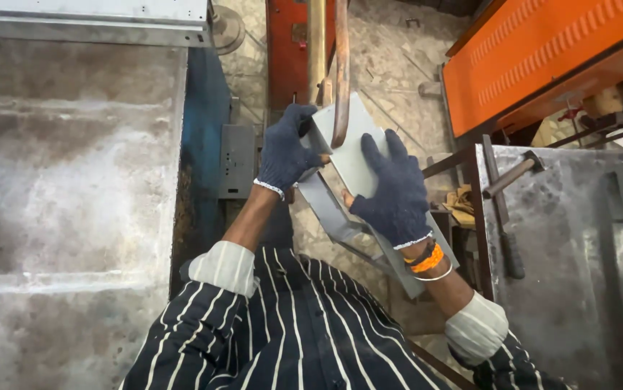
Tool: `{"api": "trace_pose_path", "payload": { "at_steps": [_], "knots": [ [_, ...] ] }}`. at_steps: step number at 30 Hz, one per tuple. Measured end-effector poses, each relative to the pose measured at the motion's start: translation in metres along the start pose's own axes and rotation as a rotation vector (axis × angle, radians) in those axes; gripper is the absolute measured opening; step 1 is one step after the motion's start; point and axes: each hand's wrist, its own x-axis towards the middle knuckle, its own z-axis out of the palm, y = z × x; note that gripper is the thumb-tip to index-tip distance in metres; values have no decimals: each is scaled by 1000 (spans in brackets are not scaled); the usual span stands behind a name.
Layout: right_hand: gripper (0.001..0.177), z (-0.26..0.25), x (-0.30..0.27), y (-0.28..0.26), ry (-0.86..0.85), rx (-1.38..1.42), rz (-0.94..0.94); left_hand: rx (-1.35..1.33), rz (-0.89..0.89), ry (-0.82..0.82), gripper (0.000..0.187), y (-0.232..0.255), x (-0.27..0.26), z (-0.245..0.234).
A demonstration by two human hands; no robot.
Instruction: Spot welding metal sheets together to assemble boxes in an industrial setting.
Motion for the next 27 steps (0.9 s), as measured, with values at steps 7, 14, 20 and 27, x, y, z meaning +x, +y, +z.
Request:
{"api": "trace_pose_path", "payload": {
  "at_steps": [7, 14, 20, 27],
  "knots": [
    [98, 8, -4, 4, -56, -54, 13, -36, 22, 6, 71, -5, -9, -1],
    [95, -2, -3, 13, 14, 67, -56, -7, -16, 46, 73, 3, -13, 3],
    [92, -17, 4, 50, -84, 122, -160, -49, -42, 114, 76, 15, -36, 31],
    [91, -37, 27, 80, -264, 124, -382, 27, -171, 281, 79, 47, -58, 60]
  ]
}}
